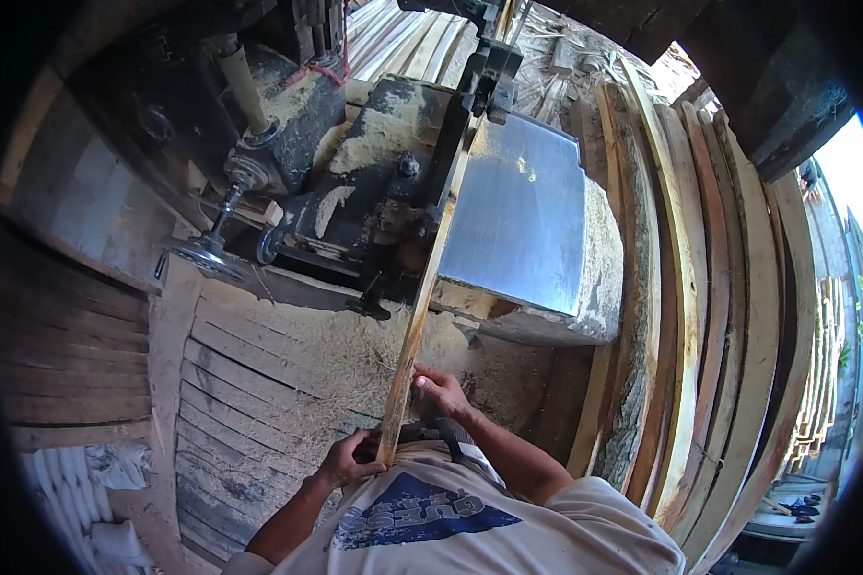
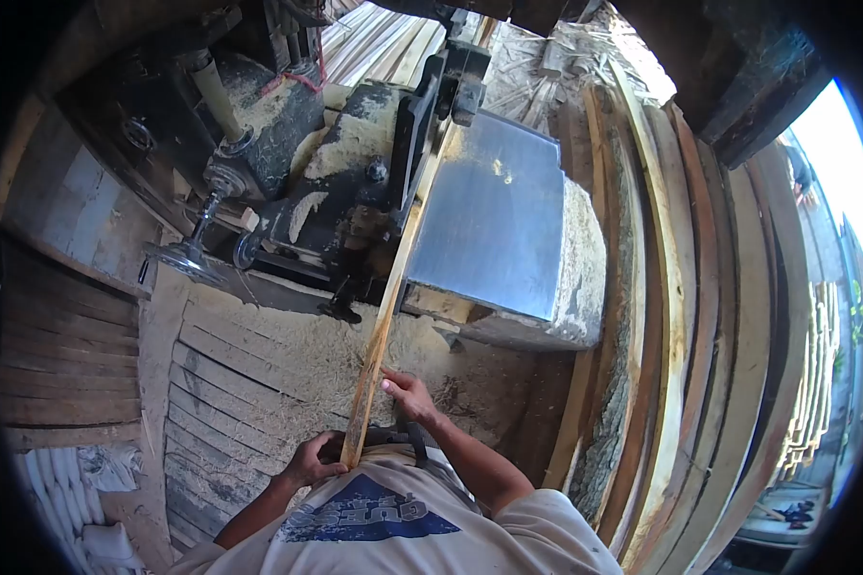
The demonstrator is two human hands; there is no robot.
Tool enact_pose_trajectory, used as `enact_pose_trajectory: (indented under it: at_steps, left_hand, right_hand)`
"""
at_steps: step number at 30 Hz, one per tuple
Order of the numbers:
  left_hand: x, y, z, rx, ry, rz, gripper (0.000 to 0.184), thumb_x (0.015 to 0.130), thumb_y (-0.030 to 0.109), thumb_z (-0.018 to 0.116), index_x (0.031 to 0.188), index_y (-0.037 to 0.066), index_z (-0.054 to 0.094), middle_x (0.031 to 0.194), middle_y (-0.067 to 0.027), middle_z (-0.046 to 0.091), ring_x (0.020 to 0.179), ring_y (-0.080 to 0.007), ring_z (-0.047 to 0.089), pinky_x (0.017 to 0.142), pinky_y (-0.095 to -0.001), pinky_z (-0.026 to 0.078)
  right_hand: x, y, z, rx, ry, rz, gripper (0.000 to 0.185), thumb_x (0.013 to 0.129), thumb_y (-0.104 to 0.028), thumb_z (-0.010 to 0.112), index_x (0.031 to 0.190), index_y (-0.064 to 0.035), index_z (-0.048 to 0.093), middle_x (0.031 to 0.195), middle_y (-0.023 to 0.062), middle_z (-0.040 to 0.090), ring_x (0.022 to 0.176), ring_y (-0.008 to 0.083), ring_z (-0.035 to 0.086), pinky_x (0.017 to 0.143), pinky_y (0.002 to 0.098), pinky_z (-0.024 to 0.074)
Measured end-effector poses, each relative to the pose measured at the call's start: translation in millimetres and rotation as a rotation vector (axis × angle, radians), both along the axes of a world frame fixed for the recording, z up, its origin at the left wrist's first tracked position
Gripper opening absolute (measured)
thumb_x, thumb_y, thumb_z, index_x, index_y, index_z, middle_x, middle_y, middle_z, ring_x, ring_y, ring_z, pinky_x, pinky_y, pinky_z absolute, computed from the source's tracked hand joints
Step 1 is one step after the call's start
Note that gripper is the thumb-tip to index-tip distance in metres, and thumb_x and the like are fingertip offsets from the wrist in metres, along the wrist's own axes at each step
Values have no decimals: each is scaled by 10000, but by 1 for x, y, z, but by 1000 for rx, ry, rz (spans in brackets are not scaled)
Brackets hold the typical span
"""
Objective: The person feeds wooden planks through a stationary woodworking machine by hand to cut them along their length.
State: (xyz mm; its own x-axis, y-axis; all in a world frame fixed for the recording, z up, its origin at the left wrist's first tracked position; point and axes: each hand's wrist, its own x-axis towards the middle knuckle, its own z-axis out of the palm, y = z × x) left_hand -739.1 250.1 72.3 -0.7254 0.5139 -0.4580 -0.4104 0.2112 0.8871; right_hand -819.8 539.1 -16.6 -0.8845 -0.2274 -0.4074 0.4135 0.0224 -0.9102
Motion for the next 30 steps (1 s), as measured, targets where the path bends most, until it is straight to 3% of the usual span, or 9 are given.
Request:
enact_pose_trajectory:
  at_steps: [5,6,11,12,18,21,27,28,30]
  left_hand:
    - [-12,0,0,-218,216,-11,637,741,458,850,1157,18,654,1067,-166,714,1003,-227,704,875,-345,554]
    - [-15,3,-5,-213,226,15,614,745,465,845,1132,24,666,1033,-163,720,971,-235,713,852,-342,562]
    - [-46,23,-10,-371,614,22,375,794,346,804,987,44,694,856,-123,709,775,-283,720,669,-373,562]
    - [-54,30,-10,-362,746,43,243,820,260,775,904,45,700,806,-103,698,717,-267,706,614,-367,540]
    - [-78,63,-27,-261,716,398,163,823,192,778,820,45,709,718,-108,682,643,-227,685,581,-331,514]
    - [-95,71,-29,-244,748,449,152,798,155,801,798,38,704,692,-104,677,620,-212,675,571,-318,504]
    - [-145,91,-28,-253,840,456,161,764,109,822,774,29,682,699,-109,685,632,-209,688,573,-323,514]
    - [-153,93,-29,-265,837,450,164,747,96,830,773,31,681,712,-113,695,640,-211,696,574,-323,520]
    - [-167,97,-40,-256,850,440,172,740,121,835,792,43,691,710,-118,683,644,-233,693,577,-328,520]
  right_hand:
    - [-12,21,39,183,-106,393,618,877,-551,684,1132,11,709,1015,111,712,943,165,618,831,342,497]
    - [-14,21,34,163,4,399,584,862,-540,703,1056,10,728,966,130,720,899,192,652,820,358,511]
    - [-48,18,62,186,90,605,570,835,-514,734,1027,22,732,996,168,715,958,260,669,857,384,511]
    - [-53,18,60,173,115,612,570,830,-509,740,1030,25,730,1007,170,717,971,272,671,868,386,513]
    - [-85,28,67,266,213,683,598,823,-528,732,1074,14,717,1117,198,686,1044,332,657,901,402,517]
    - [-78,32,65,290,385,544,643,810,-524,745,1149,20,687,1205,211,650,1074,333,651,914,393,520]
    - [-61,24,57,221,176,113,587,815,-369,788,1248,-1,640,1325,220,578,1191,300,595,971,377,487]
    - [-62,20,57,321,343,32,500,820,-290,794,1206,1,669,1248,210,631,1083,259,655,894,351,526]
    - [-64,18,49,373,380,-63,444,826,-288,793,1151,-1,695,1177,199,667,1039,256,679,862,353,544]
